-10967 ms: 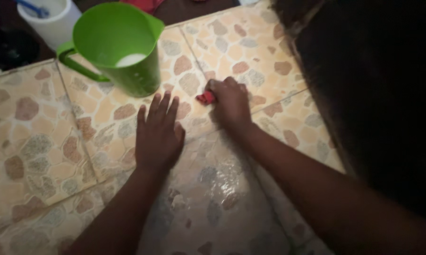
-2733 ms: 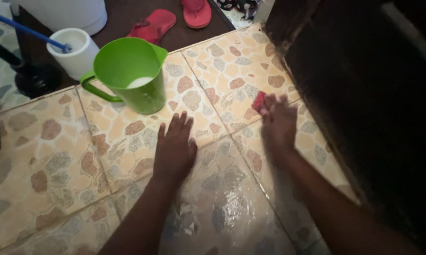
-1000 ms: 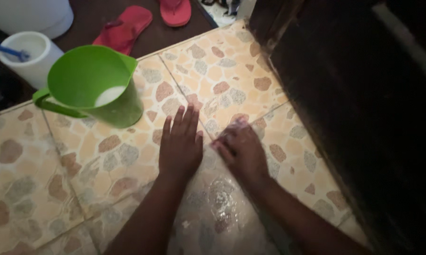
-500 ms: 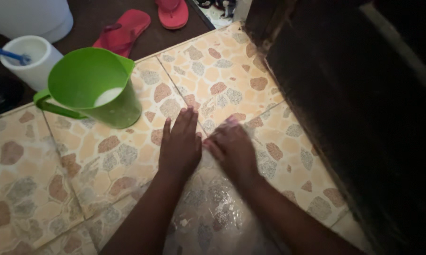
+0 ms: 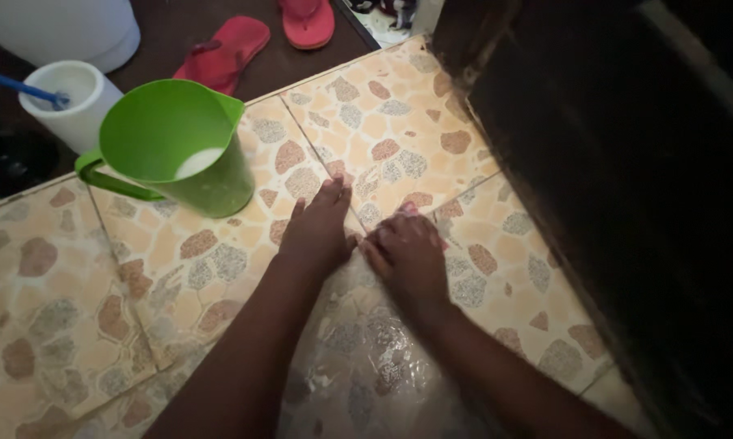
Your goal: The person scrubs a tiled floor with a red sponge, repeatedly applying soapy water from a green pitcher. The person moves the sponge in circular and back-and-forth motions across the tiles, occasionally dipping the sponge into the pitcher to reload soap.
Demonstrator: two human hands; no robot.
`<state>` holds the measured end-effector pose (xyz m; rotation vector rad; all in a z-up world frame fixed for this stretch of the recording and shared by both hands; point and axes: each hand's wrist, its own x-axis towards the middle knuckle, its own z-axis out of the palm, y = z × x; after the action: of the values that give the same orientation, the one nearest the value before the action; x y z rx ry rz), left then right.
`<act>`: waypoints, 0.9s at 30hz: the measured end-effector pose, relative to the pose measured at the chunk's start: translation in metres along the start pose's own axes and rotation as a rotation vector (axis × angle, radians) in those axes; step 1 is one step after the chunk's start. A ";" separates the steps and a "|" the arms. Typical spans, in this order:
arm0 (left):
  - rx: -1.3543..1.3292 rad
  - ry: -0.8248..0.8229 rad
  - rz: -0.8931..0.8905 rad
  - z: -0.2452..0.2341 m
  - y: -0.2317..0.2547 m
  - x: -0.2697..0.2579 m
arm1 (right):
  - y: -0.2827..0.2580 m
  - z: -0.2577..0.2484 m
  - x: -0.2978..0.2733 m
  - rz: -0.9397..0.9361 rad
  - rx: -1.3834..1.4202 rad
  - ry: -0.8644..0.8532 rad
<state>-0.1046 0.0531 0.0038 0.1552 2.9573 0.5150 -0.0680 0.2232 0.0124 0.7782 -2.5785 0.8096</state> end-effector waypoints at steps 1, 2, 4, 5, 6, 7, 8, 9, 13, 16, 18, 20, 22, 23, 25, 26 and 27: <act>0.016 -0.063 -0.008 -0.003 -0.001 0.004 | 0.007 -0.002 0.001 -0.014 0.009 -0.023; 0.025 -0.130 -0.014 -0.004 0.000 0.005 | 0.016 -0.009 0.001 0.136 0.085 0.000; 0.001 -0.159 -0.015 -0.005 -0.003 0.004 | 0.035 -0.027 0.010 0.428 0.241 0.044; -0.011 -0.170 -0.020 -0.005 -0.005 0.003 | 0.042 -0.034 0.017 0.583 0.225 0.038; -0.008 -0.150 -0.013 -0.004 -0.006 0.003 | 0.047 -0.041 0.025 0.741 0.207 0.038; -0.005 -0.131 -0.007 -0.004 -0.006 0.004 | 0.048 -0.046 0.031 0.589 0.110 0.115; -0.005 -0.116 -0.001 -0.001 -0.006 0.002 | 0.045 -0.048 0.033 0.438 0.012 0.182; -0.010 -0.126 -0.004 0.001 -0.005 -0.001 | 0.037 -0.048 0.032 0.284 -0.084 0.245; 0.006 -0.162 -0.019 -0.004 -0.001 0.014 | 0.000 -0.026 0.023 0.285 0.022 0.103; 0.052 -0.171 -0.004 -0.006 -0.004 0.011 | -0.012 -0.007 0.006 0.151 0.053 -0.052; 0.058 -0.172 -0.019 -0.009 -0.002 0.015 | 0.005 -0.008 0.010 0.309 0.194 -0.105; 0.023 -0.202 -0.093 -0.007 0.004 0.013 | 0.034 -0.020 0.023 0.723 0.464 -0.198; 0.022 -0.166 -0.118 -0.007 0.009 0.011 | 0.064 -0.035 0.042 0.397 -0.095 -0.104; 0.024 -0.144 -0.127 -0.009 0.011 0.014 | 0.075 -0.038 0.055 0.322 -0.195 -0.025; -0.009 -0.141 -0.165 -0.011 0.011 0.011 | 0.083 -0.035 0.065 0.182 -0.387 0.115; -0.026 -0.133 -0.186 -0.013 0.010 0.012 | 0.081 -0.029 0.069 0.291 -0.248 0.110; -0.030 -0.112 -0.197 -0.016 0.009 0.014 | 0.075 -0.018 0.070 0.398 -0.108 0.104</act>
<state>-0.1199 0.0579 0.0201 -0.1065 2.8142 0.5061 -0.1651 0.2582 0.0264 0.1841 -2.6908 0.7852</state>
